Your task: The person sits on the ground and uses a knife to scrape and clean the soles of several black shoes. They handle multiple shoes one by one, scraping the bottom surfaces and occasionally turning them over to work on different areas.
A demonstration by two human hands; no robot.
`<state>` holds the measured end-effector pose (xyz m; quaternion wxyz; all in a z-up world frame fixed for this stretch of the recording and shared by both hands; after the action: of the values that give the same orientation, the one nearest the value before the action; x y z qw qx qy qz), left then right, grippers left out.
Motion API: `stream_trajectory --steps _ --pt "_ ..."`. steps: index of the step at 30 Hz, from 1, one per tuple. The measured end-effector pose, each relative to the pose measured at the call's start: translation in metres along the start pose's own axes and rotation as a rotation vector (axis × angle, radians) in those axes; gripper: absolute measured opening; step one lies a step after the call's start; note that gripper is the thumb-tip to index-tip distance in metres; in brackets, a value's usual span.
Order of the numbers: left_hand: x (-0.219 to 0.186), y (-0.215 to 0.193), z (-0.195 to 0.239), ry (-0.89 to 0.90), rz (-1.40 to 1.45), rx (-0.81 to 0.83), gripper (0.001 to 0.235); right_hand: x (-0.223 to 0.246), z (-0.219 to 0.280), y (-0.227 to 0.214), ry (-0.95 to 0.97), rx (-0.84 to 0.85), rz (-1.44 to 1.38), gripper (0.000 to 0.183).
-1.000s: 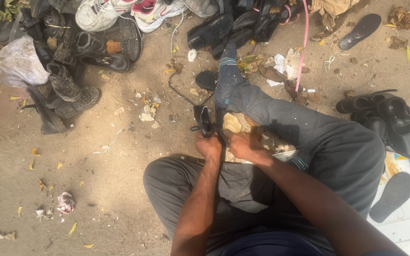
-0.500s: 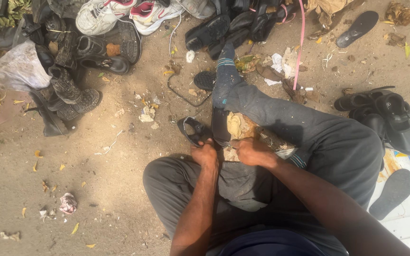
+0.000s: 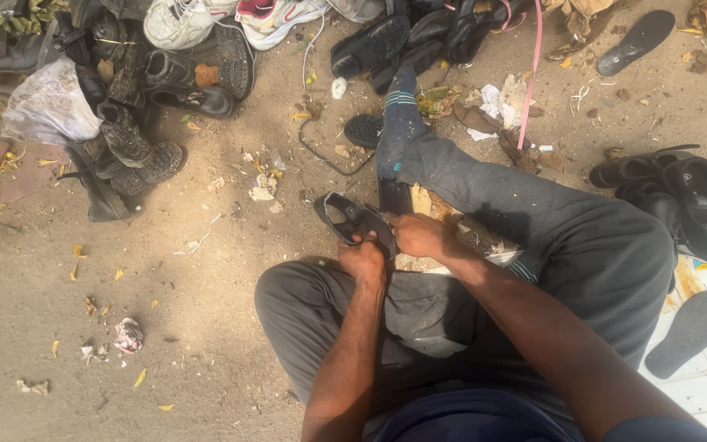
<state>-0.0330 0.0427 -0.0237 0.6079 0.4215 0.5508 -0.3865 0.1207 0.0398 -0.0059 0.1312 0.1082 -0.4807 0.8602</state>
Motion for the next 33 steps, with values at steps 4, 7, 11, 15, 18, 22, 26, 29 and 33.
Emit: stream_trajectory --steps 4,7,11,15,18,22,26,29,33 --pt "-0.003 -0.007 -0.006 -0.001 0.222 -0.02 0.031 -0.013 0.078 0.026 0.234 0.169 -0.113 0.055" --pt "-0.016 -0.033 -0.006 -0.006 0.182 -0.039 0.03 0.002 0.128 0.028 -0.056 -0.1 -0.186 0.053" --pt "-0.035 -0.037 -0.011 0.096 0.139 -0.069 0.029 -0.007 0.135 0.002 0.058 -0.129 -0.292 0.055" --pt "-0.046 -0.009 -0.03 0.209 -0.256 0.065 0.039 -0.045 0.126 -0.011 0.371 -0.04 -0.235 0.061" --pt "-0.045 0.024 -0.032 0.256 -0.506 0.3 0.039 -0.056 0.108 0.007 0.282 -0.129 -0.401 0.053" --pt "-0.062 0.067 -0.018 0.531 -0.669 0.509 0.048 -0.066 0.089 0.024 0.178 -0.208 -0.653 0.046" --pt "-0.074 0.069 -0.013 0.416 -0.594 0.542 0.042 -0.061 0.088 0.012 0.241 -0.09 -0.928 0.047" --pt "-0.076 0.067 -0.011 0.23 -0.346 0.692 0.052 -0.056 0.084 -0.008 0.215 -0.062 -0.97 0.049" --pt "-0.073 0.066 -0.021 0.34 -0.488 0.686 0.059 -0.042 0.083 -0.029 0.071 -0.089 -1.062 0.045"
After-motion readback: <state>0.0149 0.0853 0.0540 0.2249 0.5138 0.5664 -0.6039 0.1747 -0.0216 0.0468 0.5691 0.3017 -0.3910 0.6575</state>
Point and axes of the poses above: each hand's wrist, its own z-axis away from the middle knuckle, its own y-axis out of the palm, x = y × z, the point moved 7 cm from there along -z, towards the middle knuckle, and after that the axes turned 11 degrees about y, right-handed, at the moved point
